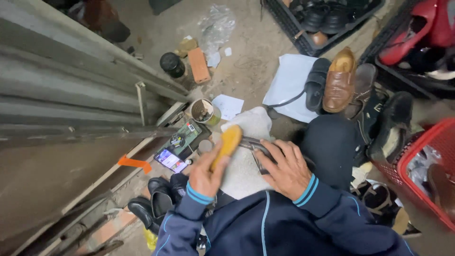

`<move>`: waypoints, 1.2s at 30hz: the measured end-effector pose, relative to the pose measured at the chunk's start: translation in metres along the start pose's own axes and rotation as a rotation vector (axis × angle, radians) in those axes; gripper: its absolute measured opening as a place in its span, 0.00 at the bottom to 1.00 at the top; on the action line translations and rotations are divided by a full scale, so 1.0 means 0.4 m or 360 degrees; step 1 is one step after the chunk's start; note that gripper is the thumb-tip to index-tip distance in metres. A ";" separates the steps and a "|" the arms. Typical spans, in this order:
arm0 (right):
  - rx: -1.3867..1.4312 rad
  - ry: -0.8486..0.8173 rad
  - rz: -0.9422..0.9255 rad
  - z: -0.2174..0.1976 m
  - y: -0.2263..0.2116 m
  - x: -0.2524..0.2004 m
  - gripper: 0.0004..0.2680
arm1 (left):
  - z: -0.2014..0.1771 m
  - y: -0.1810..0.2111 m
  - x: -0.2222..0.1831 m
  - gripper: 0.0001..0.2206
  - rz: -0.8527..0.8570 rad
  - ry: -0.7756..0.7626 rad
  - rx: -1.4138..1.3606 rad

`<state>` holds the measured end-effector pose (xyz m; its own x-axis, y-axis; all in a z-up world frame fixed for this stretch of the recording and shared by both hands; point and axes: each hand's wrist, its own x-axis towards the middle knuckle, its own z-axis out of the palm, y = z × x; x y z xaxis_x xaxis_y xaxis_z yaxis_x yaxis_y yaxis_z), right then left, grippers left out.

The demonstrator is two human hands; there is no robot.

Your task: Cleaning and preparing shoe soles for repair using a brush and a small hammer.

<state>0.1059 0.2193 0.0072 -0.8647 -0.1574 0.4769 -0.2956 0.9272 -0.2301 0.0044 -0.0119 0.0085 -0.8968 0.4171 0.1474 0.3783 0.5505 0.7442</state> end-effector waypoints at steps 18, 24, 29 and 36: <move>0.0102 -0.0961 0.0746 0.107 0.022 0.156 0.12 | 0.029 0.016 -0.035 0.20 -0.0416 0.0174 -0.0592; 0.0070 -0.0119 0.0346 0.003 0.051 0.173 0.11 | -0.012 0.106 0.003 0.21 -0.0269 0.0332 -0.0968; 0.0933 0.0374 0.0395 -0.144 -0.019 0.250 0.08 | -0.057 0.167 0.018 0.20 -0.0033 0.0428 -0.0970; 0.1116 0.0214 0.0723 -0.085 0.022 0.132 0.12 | -0.024 0.163 0.012 0.22 0.0356 0.0281 -0.0687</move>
<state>0.0715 0.2307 0.0592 -0.9180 0.2624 0.2975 -0.1528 0.4582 -0.8756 0.0223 0.0190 0.0641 -0.8441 0.3415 0.4134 0.4694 0.0978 0.8776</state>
